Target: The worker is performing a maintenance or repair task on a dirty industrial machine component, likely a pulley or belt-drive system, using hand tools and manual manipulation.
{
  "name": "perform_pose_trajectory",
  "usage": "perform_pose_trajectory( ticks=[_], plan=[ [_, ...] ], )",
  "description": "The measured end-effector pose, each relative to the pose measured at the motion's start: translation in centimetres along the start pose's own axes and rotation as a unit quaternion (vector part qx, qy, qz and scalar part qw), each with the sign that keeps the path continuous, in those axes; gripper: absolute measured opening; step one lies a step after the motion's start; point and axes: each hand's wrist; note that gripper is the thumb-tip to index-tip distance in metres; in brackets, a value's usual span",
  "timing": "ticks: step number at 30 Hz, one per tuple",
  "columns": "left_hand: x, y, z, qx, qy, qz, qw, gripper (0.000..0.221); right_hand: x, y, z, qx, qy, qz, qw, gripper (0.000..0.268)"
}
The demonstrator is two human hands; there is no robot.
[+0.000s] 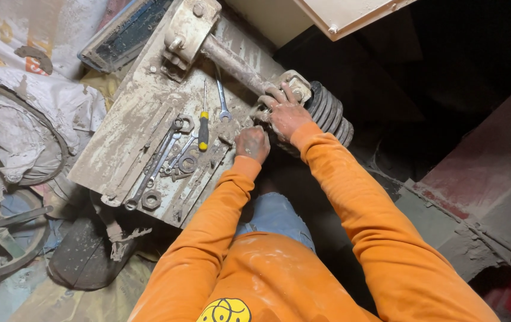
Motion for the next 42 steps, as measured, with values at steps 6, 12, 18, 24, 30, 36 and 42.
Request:
perform_pose_trajectory(
  ticks=[6, 12, 18, 24, 30, 36, 42],
  plan=[
    [-1.6, -0.5, -0.7, -0.121, 0.125, 0.022, 0.985, 0.042, -0.4, -0.2, -0.1, -0.025, 0.019, -0.015, 0.999, 0.058],
    [0.1, -3.9, 5.1, -0.285, 0.034, -0.114, 0.951, 0.041, -0.4, -0.4, -0.6, -0.041, 0.011, -0.023, 0.999, 0.058],
    [0.2, -3.4, 2.2, -0.232, 0.117, 0.026, 0.965, 0.069, -0.4, -0.4, 0.3, -0.056, 0.038, -0.037, 0.997, 0.055],
    [-0.2, -2.6, 5.6, -0.377, 0.109, -0.047, 0.919, 0.077, -0.2, -1.5, 0.6, -0.07, 0.043, 0.012, 0.997, 0.05],
    [2.5, -1.9, 5.4, -0.594, 0.213, -0.129, 0.765, 0.056, -0.8, -0.6, 0.8, -0.022, 0.072, -0.007, 0.997, 0.053],
    [6.2, -1.2, 8.0, -0.532, 0.282, -0.092, 0.793, 0.056, -3.0, -1.2, -2.6, 0.14, 0.132, -0.037, 0.981, 0.065],
    [6.5, -2.3, 7.3, -0.599, 0.223, -0.134, 0.757, 0.075, -5.9, 3.8, -0.9, 0.136, 0.27, 0.11, 0.947, 0.064]
  ],
)
Point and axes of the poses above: each hand's wrist, its own x-axis towards the middle knuckle, its own z-axis out of the palm, y = z × x, and after that the axes turned 3 degrees about x, right-handed
